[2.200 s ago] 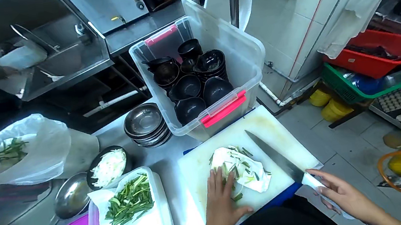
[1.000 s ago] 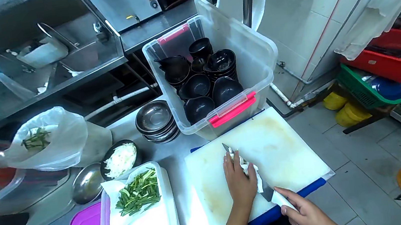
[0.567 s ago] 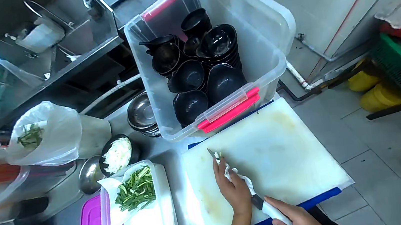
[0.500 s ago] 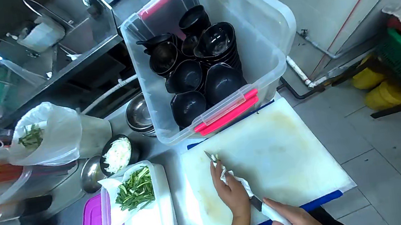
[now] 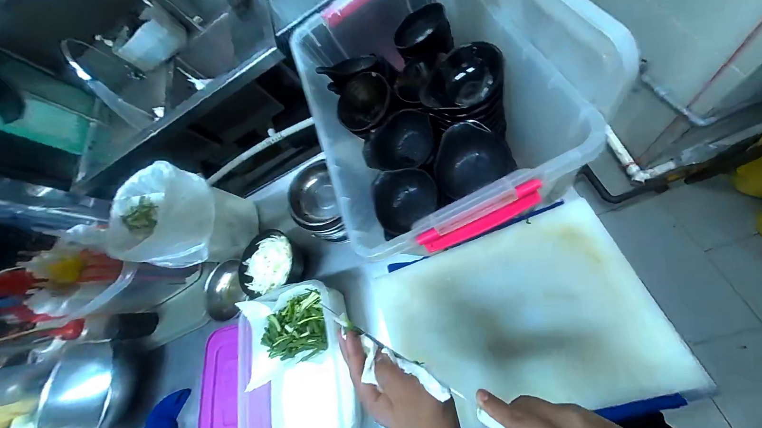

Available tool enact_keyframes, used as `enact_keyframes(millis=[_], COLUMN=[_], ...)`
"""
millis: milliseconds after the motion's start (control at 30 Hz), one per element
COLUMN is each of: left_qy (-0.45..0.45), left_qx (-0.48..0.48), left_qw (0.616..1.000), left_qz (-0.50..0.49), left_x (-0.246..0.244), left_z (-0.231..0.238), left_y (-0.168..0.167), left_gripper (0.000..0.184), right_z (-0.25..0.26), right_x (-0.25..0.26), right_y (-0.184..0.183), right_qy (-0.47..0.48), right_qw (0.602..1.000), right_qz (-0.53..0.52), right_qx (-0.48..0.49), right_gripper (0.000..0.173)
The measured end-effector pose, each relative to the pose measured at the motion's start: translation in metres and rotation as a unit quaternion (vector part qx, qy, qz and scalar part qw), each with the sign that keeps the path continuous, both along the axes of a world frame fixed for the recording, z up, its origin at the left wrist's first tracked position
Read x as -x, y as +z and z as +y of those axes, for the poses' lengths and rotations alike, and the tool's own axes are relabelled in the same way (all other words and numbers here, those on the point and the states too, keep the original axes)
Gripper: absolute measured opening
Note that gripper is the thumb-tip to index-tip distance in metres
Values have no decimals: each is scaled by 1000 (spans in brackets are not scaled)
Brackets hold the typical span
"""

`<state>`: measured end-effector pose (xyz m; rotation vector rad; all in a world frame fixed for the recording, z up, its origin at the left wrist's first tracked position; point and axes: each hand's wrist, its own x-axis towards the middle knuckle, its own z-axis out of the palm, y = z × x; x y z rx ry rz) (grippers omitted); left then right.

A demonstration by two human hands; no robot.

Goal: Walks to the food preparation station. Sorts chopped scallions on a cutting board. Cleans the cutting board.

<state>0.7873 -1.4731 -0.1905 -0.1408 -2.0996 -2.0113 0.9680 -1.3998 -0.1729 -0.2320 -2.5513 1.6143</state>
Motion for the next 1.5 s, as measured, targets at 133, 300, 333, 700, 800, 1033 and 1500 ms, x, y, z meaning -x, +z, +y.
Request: enact_keyframes(millis=[133, 300, 333, 700, 800, 1033, 1500], left_qy=[-1, -11, -13, 35, 47, 65, -95], left_qx=[-33, -41, -52, -106, -29, 119, 511], left_qw=[998, 997, 996, 993, 997, 989, 845], left_qz=[51, 71, 68, 36, 50, 65, 128], left_x=[65, 187, 215, 521, 576, 647, 665], left_z=[-8, -17, -19, -44, -54, -68, -89], left_y=[28, 66, 73, 119, 121, 99, 67], left_gripper=[39, 41, 41, 35, 39, 35, 32], right_z=[-7, -21, -23, -39, -47, -48, -20], right_x=[62, 185, 214, 536, 589, 631, 450], right_y=[24, 60, 68, 141, 144, 123, 123], right_qy=[14, -13, -11, 39, 33, 4, -93], right_qw=[999, 991, 989, 987, 991, 992, 981], right_qz=[8, 31, 25, -73, -80, -120, -110], right_qx=[-45, -128, -144, -135, -106, -36, 133], right_gripper=[51, 54, 55, 55, 51, 57, 56])
